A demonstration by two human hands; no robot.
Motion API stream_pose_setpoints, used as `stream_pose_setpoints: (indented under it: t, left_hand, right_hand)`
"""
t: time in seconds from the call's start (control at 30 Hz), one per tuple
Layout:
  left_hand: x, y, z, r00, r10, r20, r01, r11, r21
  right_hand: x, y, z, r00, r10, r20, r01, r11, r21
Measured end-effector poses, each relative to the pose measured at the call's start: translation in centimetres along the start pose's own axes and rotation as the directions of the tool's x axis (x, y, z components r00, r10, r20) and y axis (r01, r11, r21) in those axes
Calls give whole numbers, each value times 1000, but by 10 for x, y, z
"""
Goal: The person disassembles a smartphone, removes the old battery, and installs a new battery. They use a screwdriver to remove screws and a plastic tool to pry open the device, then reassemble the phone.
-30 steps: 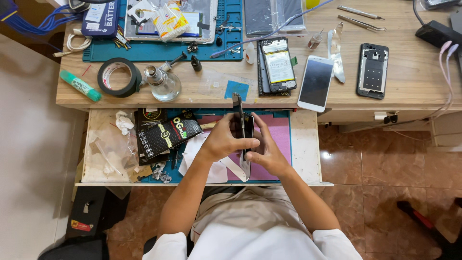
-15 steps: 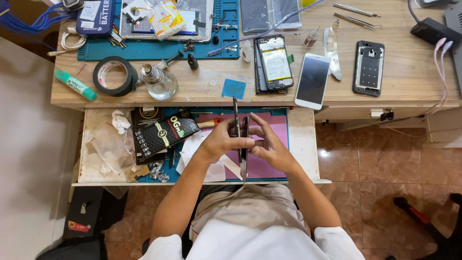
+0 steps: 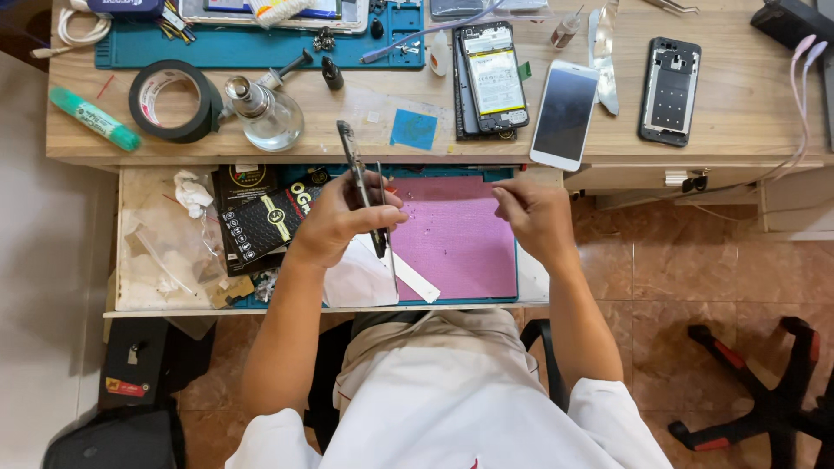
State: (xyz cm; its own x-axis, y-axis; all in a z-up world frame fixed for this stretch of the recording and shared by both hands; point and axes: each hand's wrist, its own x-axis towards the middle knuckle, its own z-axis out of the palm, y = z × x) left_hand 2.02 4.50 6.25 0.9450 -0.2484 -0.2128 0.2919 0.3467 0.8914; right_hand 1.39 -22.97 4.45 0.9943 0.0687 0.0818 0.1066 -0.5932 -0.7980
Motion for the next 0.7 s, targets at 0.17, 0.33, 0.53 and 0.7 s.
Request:
stream_pose_setpoints:
  t: [0.17,0.33,0.53,0.7]
  left_hand:
    - [-5,4,-5,999,34,2,-34,999,-12]
    - [-3,-9,-9,999,38,9,-39,999,24]
    - [-1,-17,0,998,41,44,-42,999,28]
    - [-2,-18,3,998,9,66,-10,1000,26]
  right_hand:
    - [8,14,33,940,-333,75,270,590,-761]
    - [11,18,52,918,-394,51,210,371,-905]
    - [18,39,62,835,-550,13,212,299,-930]
    - [18,32,59,852,-523,15,217,327,-920]
